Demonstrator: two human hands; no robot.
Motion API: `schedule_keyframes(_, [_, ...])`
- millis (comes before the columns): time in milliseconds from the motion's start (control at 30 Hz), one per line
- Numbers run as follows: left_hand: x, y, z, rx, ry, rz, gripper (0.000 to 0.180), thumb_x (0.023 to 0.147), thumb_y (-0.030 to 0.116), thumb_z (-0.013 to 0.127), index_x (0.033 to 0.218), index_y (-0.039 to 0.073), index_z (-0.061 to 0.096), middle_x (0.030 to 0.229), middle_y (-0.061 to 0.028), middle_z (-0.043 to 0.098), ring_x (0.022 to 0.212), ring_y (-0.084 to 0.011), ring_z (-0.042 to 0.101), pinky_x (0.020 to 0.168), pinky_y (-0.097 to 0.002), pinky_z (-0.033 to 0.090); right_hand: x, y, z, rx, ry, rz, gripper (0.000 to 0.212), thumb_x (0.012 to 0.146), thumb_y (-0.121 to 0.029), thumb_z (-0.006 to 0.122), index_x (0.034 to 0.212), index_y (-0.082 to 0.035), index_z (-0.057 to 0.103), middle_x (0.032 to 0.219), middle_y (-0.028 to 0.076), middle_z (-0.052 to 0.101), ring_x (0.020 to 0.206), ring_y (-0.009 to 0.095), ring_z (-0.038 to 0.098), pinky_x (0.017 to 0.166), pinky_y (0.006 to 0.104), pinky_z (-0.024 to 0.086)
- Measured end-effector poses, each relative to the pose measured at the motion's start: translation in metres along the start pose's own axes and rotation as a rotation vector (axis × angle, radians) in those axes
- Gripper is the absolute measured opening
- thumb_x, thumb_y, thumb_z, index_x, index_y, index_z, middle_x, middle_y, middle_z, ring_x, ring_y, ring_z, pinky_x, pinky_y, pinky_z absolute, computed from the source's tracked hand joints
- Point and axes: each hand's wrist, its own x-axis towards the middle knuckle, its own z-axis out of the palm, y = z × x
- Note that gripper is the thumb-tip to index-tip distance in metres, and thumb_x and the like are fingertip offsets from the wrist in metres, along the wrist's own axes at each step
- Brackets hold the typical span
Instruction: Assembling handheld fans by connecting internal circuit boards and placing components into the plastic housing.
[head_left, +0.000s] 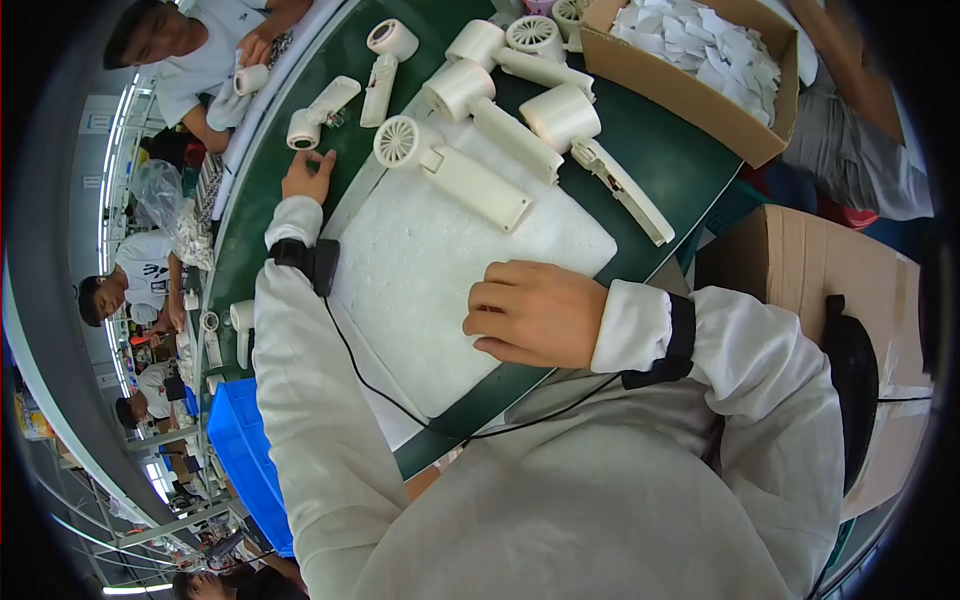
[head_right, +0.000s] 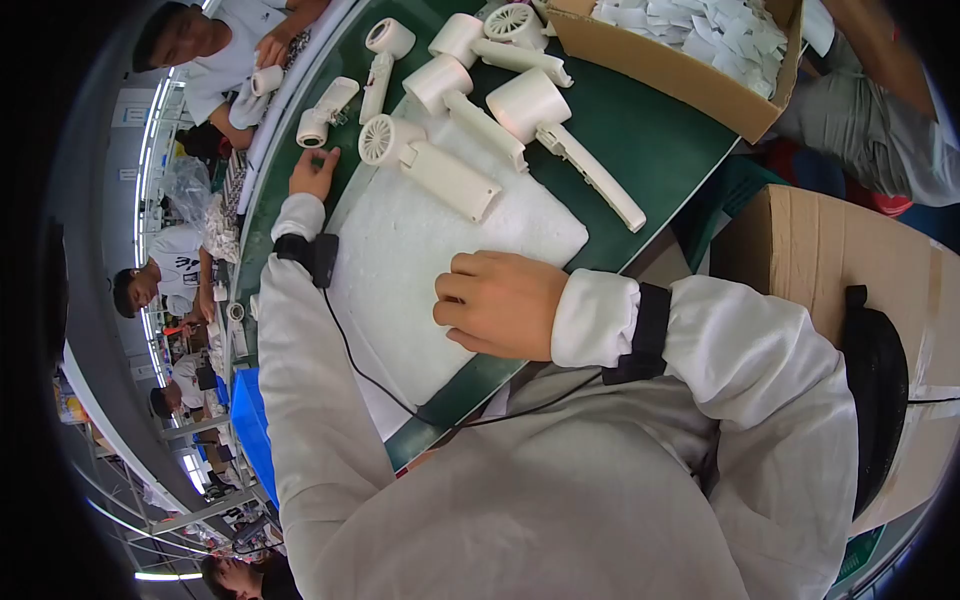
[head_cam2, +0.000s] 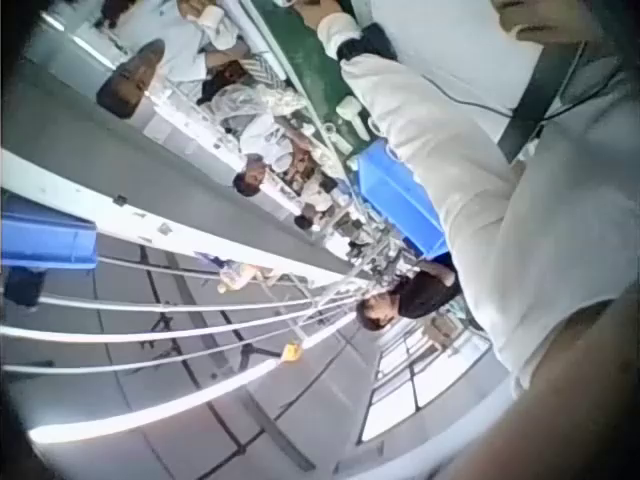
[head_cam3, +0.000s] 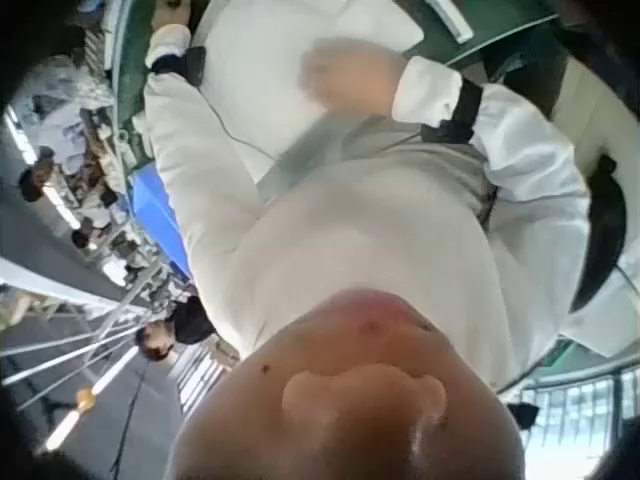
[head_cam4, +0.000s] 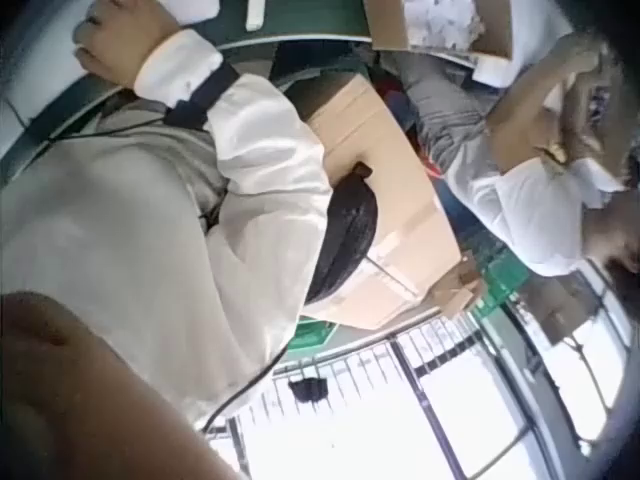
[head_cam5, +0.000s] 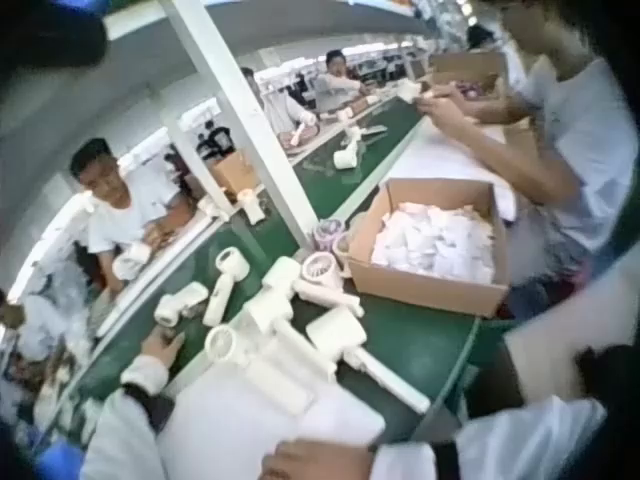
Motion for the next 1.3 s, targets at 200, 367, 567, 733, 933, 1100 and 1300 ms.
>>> schedule_keyframes(200, [0.018,0.011,-0.001,-0.023,-0.023,0.035,0.072,0.079,0.064,0.075,0.115,0.003,0.061,0.108,-0.0243,0.071,0.102,-0.0417,0.069,0.091,-0.0457,0.054,0.0,-0.003,0.0,0.014,0.006,-0.006,0.015,0.086,-0.015,0.073,0.095,-0.007,0.063,0.096,0.006,0.061,0.092,0.025,0.059,0.082,0.0359,0.052])
schedule_keyframes(367, [0.037,0.012,0.008,0.016,0.176,-0.116,0.079,0.076,0.064,0.077,0.119,0.001,0.059,0.115,-0.0264,0.07,0.108,-0.0425,0.068,0.094,-0.0461,0.053,0.002,-0.003,-0.001,0.029,0.005,-0.008,0.015,0.086,-0.013,0.073,0.095,-0.007,0.063,0.096,0.006,0.06,0.091,0.025,0.059,0.081,0.0356,0.052])
schedule_keyframes(567, [0.044,0.018,0.007,0.012,0.342,-0.139,0.082,0.072,0.06,0.081,0.126,0.003,0.056,0.114,-0.0272,0.07,0.108,-0.0437,0.068,0.094,-0.0464,0.053,0.001,-0.005,-0.002,0.04,-0.002,0.012,0.015,0.085,-0.012,0.074,0.095,-0.007,0.064,0.096,0.006,0.061,0.089,0.024,0.059,0.08,0.035,0.052])
schedule_keyframes(733, [0.047,0.069,-0.019,-0.175,0.301,0.141,0.066,0.076,0.051,0.08,0.119,0.005,0.063,0.102,-0.0247,0.072,0.101,-0.0429,0.069,0.091,-0.0469,0.054,0.002,-0.007,-0.006,0.043,-0.021,0.04,0.015,0.084,-0.012,0.075,0.094,-0.007,0.065,0.094,0.006,0.061,0.088,0.023,0.06,0.079,0.0344,0.052])
schedule_keyframes(933, [0.063,0.161,-0.004,0.075,0.057,0.479,0.046,0.083,0.039,0.075,0.122,0.017,0.065,0.092,-0.0169,0.074,0.093,-0.0419,0.071,0.081,-0.0483,0.056,0.004,-0.008,-0.006,0.032,-0.041,0.063,0.015,0.083,-0.011,0.076,0.092,-0.007,0.066,0.092,0.005,0.061,0.087,0.022,0.06,0.077,0.0331,0.053])
schedule_keyframes(1100, [0.069,0.195,-0.007,0.496,0.087,0.433,0.079,0.082,0.064,0.069,0.13,0.003,0.054,0.102,-0.0202,0.074,0.095,-0.0417,0.072,0.08,-0.0512,0.057,0.004,-0.006,-0.003,0.054,-0.042,0.059,0.016,0.081,-0.01,0.076,0.092,-0.006,0.065,0.092,0.005,0.06,0.086,0.021,0.06,0.077,0.0323,0.052])
schedule_keyframes(1300, [0.06,0.193,-0.019,0.71,-0.016,0.476,0.075,0.086,0.045,0.072,0.146,0.018,0.036,0.109,-0.0212,0.073,0.104,-0.042,0.069,0.079,-0.0567,0.057,0.0,-0.001,-0.008,0.039,-0.028,0.027,0.015,0.082,-0.011,0.073,0.089,-0.006,0.062,0.089,0.005,0.057,0.084,0.021,0.058,0.076,0.0331,0.052])
